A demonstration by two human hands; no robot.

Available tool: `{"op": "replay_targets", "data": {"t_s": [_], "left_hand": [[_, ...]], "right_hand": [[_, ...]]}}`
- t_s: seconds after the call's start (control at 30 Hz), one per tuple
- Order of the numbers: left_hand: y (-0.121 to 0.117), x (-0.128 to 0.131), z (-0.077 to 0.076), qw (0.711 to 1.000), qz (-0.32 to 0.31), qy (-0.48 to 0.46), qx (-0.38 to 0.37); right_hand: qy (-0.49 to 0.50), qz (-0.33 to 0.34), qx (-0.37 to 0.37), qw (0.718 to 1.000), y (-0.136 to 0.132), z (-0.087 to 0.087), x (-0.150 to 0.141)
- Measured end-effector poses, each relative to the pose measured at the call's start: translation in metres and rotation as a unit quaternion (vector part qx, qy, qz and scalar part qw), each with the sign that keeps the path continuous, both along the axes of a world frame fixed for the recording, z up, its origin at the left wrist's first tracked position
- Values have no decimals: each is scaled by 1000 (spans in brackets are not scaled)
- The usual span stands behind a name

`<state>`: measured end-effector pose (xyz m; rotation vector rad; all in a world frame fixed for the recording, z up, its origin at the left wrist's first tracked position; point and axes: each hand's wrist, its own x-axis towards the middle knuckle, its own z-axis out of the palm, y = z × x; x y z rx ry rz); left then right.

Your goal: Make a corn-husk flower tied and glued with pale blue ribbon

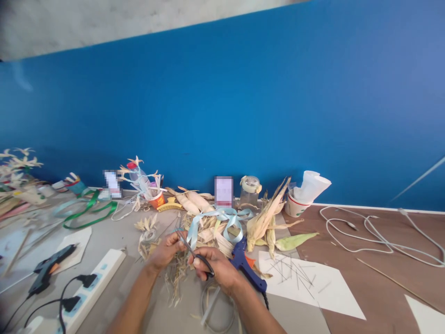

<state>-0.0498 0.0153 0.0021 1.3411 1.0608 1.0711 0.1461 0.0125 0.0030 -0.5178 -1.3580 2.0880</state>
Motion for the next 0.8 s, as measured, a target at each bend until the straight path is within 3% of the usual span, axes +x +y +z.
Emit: {"op": "replay_targets", "data": {"t_s": [0.4,0.6,0.8], "left_hand": [[2,-2,-2,999,-24,13,32],[-1,-1,-5,1000,-5,-4,-1],[-2,-3,-5,1000,-18,-20,12]], "right_hand": [[-79,-12,35,996,3,7,6],[-20,19,20,999,2,2,5],[-14,-2,28,1000,1,6,3]]}}
